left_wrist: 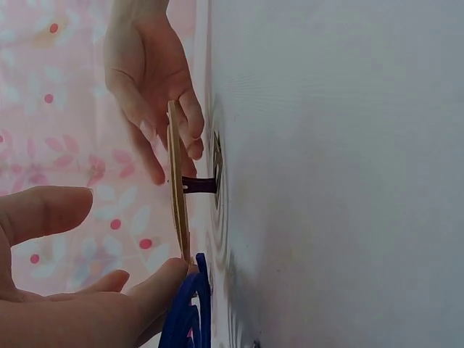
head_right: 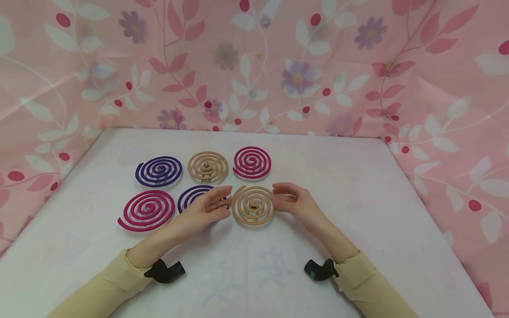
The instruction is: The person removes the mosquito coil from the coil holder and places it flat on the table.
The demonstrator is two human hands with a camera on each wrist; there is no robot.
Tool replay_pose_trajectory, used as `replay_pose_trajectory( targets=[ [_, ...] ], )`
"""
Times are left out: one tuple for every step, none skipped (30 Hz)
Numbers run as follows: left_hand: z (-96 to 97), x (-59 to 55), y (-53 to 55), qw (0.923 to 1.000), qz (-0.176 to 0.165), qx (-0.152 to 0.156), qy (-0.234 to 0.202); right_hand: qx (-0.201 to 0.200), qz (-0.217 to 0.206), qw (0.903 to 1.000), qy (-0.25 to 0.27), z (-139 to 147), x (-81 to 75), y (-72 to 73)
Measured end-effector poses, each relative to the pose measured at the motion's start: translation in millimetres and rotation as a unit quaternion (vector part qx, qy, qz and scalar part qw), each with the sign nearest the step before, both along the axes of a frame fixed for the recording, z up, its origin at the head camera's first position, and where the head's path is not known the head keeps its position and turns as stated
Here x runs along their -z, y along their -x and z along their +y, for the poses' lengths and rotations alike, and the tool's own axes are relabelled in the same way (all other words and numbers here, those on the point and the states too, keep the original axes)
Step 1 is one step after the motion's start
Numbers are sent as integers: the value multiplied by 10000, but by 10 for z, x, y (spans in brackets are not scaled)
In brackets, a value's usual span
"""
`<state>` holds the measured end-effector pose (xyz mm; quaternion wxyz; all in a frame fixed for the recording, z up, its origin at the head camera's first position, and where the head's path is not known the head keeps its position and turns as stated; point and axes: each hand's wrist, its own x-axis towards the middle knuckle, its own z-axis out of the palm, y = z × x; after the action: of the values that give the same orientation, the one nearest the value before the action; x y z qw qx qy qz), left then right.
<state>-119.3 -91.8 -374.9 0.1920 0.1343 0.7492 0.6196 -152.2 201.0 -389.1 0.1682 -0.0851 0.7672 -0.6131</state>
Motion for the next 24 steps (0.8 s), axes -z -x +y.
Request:
replay_pose_trajectory(
  targets=[
    [7, 3, 1, 10000, 25, 1, -5, -29, -9, 10000, -4, -5, 9, -2],
    [13, 8, 2, 10000, 55, 2, -17, -55, -9, 10000, -36, -9, 16, -3],
    [20, 9, 1, 10000, 90, -11, -22, -84, -6, 10000, -44, -15, 25, -5],
    [25, 11, 0, 9999, 124, -27, -32, -116, -7, 9999, -40, -19, 34, -6],
    [30, 10, -1, 9999, 157, -52, -47, -114, -5, 9999, -48, -24, 42, -7],
    [34, 8, -4, 9998, 180, -74, -69, -138, 19, 9999, -42, -28, 51, -9],
    [38, 4, -8, 9997, 193, -91, -78, -138, 2, 9999, 15, -31, 58, -8],
    [41, -1, -12, 9997, 196, -97, -86, -140, -18, 9999, 62, -33, 64, -8],
    [44, -7, -17, 9997, 195, -103, -80, -142, -52, 9998, 138, -36, 71, -8],
    [47, -12, -21, 9998, 186, -94, -72, -140, -84, 9997, 187, -38, 76, -7],
    [49, -16, -25, 9998, 180, -84, -43, -140, -122, 9995, 239, -40, 82, -6],
    [52, -21, -29, 9998, 168, -77, -14, -149, -169, 9993, 302, -42, 87, -5],
    [54, -23, -31, 9998, 170, -68, 21, -134, -227, 9991, 345, -44, 90, -3],
    [57, -25, -33, 9998, 174, -61, 42, -131, -260, 9989, 359, -42, 94, -2],
    [59, -25, -35, 9998, 182, -61, 62, -123, -285, 9988, 375, -41, 98, -1],
    [60, -25, -36, 9998, 189, -59, 74, -121, -297, 9988, 372, -40, 101, 0],
    [62, -24, -39, 9997, 210, -64, 95, -116, -308, 9988, 373, -39, 103, -1],
    [63, -22, -40, 9997, 233, -65, 94, -113, -307, 9988, 362, -37, 105, -1],
    [64, -18, -42, 9996, 255, -58, 93, -101, -293, 9989, 339, -37, 107, -1],
    [65, -15, -44, 9995, 278, -56, 105, -95, -281, 9990, 331, -37, 109, -1],
    [66, -12, -47, 9995, 295, -53, 108, -83, -262, 9991, 314, -39, 112, -1],
    [66, -7, -50, 9994, 314, -54, 105, -70, -240, 9993, 284, -41, 114, 0],
    [66, -1, -53, 9994, 330, -55, 108, -48, -217, 9994, 258, -44, 116, 0],
    [67, 5, -56, 9994, 337, -58, 94, -29, -204, 9995, 233, -47, 118, 1]
  ],
)
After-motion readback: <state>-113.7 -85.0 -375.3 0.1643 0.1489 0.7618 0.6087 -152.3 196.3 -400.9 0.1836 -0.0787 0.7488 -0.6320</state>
